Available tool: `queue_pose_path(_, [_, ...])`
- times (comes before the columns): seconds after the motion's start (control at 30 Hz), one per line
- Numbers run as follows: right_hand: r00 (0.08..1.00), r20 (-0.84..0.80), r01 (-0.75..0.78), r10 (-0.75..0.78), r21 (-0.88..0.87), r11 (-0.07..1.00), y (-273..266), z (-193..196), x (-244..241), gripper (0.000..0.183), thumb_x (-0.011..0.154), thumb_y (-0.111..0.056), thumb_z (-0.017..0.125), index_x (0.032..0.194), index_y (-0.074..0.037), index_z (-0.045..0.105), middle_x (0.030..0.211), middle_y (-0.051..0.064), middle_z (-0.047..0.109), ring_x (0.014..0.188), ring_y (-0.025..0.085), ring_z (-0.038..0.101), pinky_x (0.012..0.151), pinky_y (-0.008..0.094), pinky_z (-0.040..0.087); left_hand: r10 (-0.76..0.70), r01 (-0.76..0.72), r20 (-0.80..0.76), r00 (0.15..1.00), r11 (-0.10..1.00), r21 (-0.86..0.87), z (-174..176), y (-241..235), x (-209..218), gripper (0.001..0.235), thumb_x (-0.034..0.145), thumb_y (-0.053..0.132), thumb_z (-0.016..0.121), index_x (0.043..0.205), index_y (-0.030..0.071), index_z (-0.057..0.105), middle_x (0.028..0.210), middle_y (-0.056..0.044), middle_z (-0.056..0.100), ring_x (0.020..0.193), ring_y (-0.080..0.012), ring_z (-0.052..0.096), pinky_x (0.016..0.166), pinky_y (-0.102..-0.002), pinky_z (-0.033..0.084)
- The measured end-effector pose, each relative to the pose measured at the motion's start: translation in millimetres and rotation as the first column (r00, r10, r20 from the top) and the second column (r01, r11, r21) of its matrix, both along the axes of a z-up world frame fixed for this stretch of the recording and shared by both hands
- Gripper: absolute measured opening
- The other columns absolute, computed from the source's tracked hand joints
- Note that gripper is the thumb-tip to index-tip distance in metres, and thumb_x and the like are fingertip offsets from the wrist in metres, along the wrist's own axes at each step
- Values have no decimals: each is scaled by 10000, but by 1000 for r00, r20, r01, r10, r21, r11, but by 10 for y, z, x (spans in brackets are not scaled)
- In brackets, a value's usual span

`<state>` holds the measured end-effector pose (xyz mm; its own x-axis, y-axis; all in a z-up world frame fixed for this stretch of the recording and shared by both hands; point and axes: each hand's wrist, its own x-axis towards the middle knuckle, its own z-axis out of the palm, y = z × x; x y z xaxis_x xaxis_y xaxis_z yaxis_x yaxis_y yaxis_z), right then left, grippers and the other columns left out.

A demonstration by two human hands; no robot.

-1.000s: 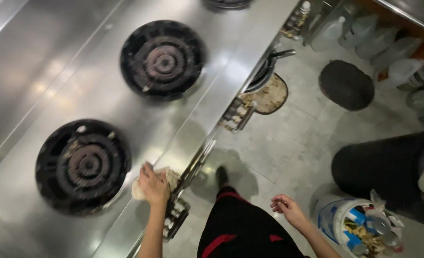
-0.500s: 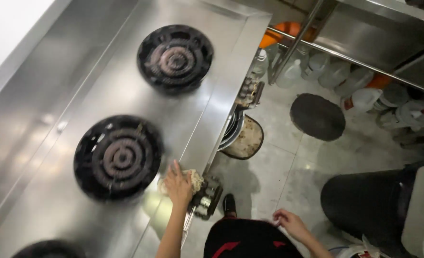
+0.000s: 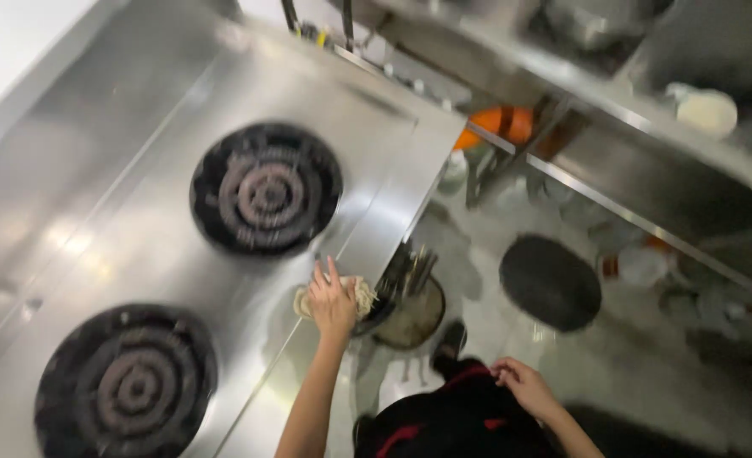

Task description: Cleaning a commercial gas stove and the surrounding stainless steel surfaces using a wet cloth.

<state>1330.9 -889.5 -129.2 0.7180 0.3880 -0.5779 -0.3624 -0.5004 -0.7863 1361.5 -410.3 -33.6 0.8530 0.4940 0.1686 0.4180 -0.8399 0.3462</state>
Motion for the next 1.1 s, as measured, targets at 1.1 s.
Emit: queue_pose_path(1.1, [828, 59, -518, 558, -302, 800, -79, 1826, 5639, 321, 972, -274, 572, 1233, -121, 678, 1061, 71, 758, 946, 265, 748, 836, 380, 576, 255, -259, -46, 966, 946, -195, -85, -1124, 4838, 772, 868, 616, 686, 1319, 8, 536, 1342, -194, 576, 1255, -374, 506, 1071, -528, 379])
